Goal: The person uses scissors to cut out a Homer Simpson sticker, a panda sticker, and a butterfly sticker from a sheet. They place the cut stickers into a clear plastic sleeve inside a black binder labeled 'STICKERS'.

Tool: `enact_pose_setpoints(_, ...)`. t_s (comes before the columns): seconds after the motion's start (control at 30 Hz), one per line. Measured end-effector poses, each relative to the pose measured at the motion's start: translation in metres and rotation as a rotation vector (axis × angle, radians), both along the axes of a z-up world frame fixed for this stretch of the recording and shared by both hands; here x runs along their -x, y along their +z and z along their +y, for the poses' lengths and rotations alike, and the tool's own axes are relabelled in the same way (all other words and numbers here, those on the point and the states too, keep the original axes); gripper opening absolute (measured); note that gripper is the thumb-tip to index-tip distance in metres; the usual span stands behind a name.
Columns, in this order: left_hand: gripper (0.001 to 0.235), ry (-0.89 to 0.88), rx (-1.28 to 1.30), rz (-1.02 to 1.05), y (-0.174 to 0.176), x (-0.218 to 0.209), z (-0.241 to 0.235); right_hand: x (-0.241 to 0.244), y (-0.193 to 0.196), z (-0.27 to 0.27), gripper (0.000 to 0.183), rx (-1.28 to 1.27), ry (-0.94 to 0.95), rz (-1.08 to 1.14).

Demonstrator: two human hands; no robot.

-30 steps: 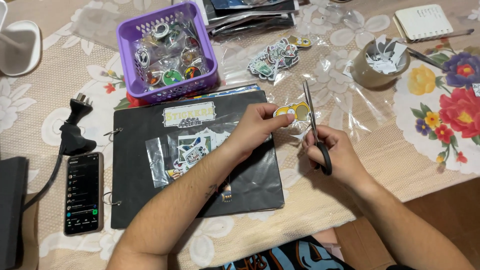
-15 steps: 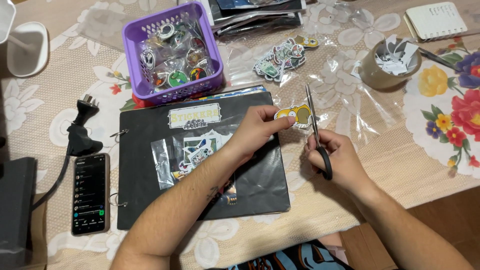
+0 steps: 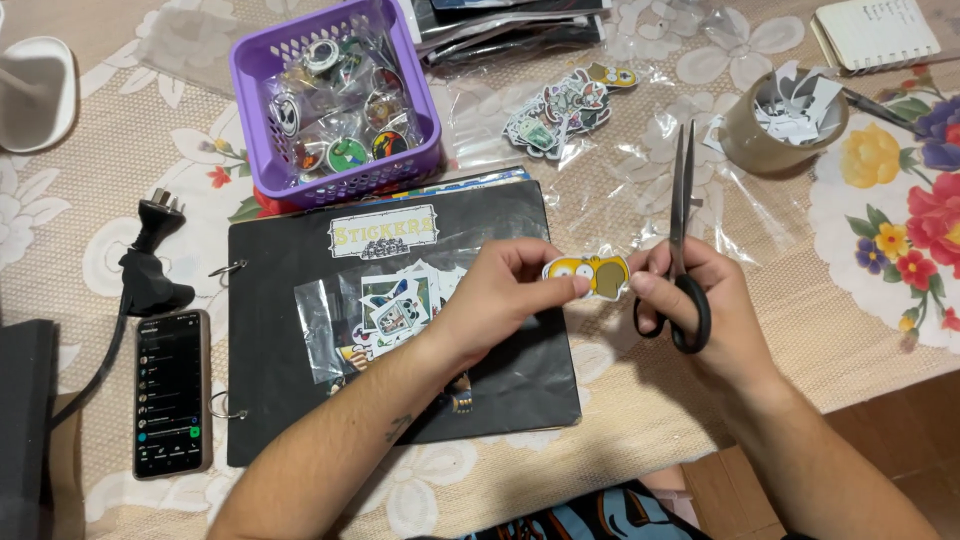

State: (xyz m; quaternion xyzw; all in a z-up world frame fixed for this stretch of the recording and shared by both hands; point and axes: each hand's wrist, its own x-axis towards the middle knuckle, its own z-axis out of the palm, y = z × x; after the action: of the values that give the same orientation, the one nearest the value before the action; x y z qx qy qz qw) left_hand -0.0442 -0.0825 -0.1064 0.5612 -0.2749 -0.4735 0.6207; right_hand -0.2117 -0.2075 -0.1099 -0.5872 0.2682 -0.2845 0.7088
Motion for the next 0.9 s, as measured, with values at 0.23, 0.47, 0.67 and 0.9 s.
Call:
enact_pose_setpoints(0.23,0.02,-0.04,0.004,0.263,0.002,0.008,0.02,-0.005,0.003,0.018,0.023,-0.068,0.014,-0.013)
enact_pose_setpoints(0.47,0.036,-0.024,0.025,0.271,0.014,0.013,0.03,-0.002,0.004,0.027,0.022,-0.063,0.028,0.003)
enact_pose_setpoints(0.67,0.038,-0.007,0.012,0.23,0.019,0.015,0.036,0.001,0.008,0.032,0.023,-0.042,0.038,0.002)
enact_pose_setpoints(0.9,0.038,0.001,0.013,0.207,0.019,0.018,0.039,0.007,0.004,0.034,0.024,0.021,0.049,0.02)
